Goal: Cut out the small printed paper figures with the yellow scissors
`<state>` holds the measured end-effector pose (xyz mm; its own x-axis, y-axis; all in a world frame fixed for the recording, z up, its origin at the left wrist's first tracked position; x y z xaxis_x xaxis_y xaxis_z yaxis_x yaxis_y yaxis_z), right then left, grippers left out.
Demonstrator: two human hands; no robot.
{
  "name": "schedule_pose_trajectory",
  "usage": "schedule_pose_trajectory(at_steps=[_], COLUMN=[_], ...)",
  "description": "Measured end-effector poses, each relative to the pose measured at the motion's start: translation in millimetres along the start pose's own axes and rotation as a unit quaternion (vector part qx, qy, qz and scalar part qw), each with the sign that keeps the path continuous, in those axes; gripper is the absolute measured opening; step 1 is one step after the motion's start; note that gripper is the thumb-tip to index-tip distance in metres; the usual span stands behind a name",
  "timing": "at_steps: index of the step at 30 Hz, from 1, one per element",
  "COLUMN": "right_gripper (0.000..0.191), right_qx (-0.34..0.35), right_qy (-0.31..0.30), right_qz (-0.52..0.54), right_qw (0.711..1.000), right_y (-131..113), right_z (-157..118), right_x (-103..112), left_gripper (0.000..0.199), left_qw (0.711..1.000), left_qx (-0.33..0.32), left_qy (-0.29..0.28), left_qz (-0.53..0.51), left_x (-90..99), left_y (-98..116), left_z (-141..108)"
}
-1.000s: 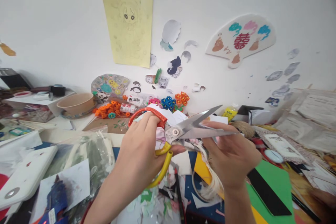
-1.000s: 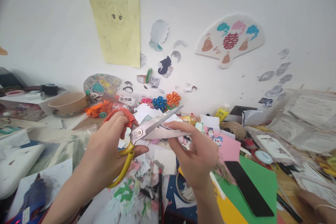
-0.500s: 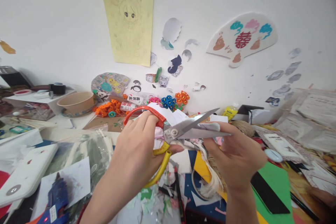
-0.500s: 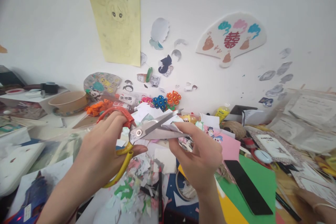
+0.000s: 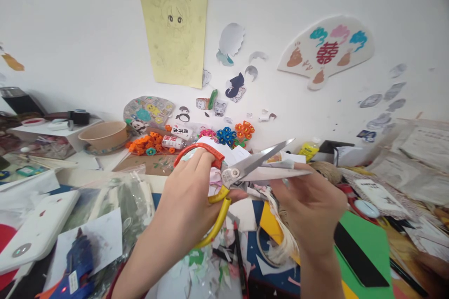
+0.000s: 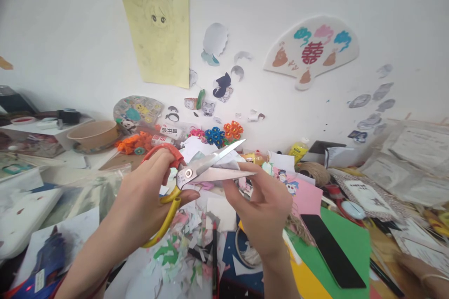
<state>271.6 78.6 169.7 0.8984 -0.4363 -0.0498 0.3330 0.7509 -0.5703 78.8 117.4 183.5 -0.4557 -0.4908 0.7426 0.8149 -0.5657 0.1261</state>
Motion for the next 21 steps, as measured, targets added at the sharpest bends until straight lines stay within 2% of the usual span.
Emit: schedule_pose_trajectory(at_steps=[7,13,21], right_gripper=[0.025,0.022,0.012], right_qx=[-0.01,-0.004,0.019], right_qy=[-0.022,-0.018,0.002], right_qz=[0.055,0.005,-0.049], right_qw=[0.998,1.0,0.999], right_y=[-2.7,-0.5,-0.8], right_z=[5.4,2.0,0.0], right_x=[-4.9,-1.9,1.3], left_gripper=[0.04,0.037,0.038], left_qw=[0.999,1.0,1.0], left_qx=[0.013,0.01,0.001], left_qy=[-0.02,0.01,0.009], left_qz=[-0.026,-0.009,0.001], left_x=[-0.1,6.3,4.3], left_y=[-2.0,0.1,1.1], left_z=[0.0,-1.1,-1.7])
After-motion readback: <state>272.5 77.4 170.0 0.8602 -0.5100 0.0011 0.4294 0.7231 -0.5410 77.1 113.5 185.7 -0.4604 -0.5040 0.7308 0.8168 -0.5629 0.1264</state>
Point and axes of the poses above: each hand's wrist, its own z-axis towards the middle knuckle, its own x-axis out of the back of the hand, y = z × x, the point moved 7 cm from there along z, towards the middle knuckle, and after that the axes turned 10 degrees about z, right-handed, at the moved point
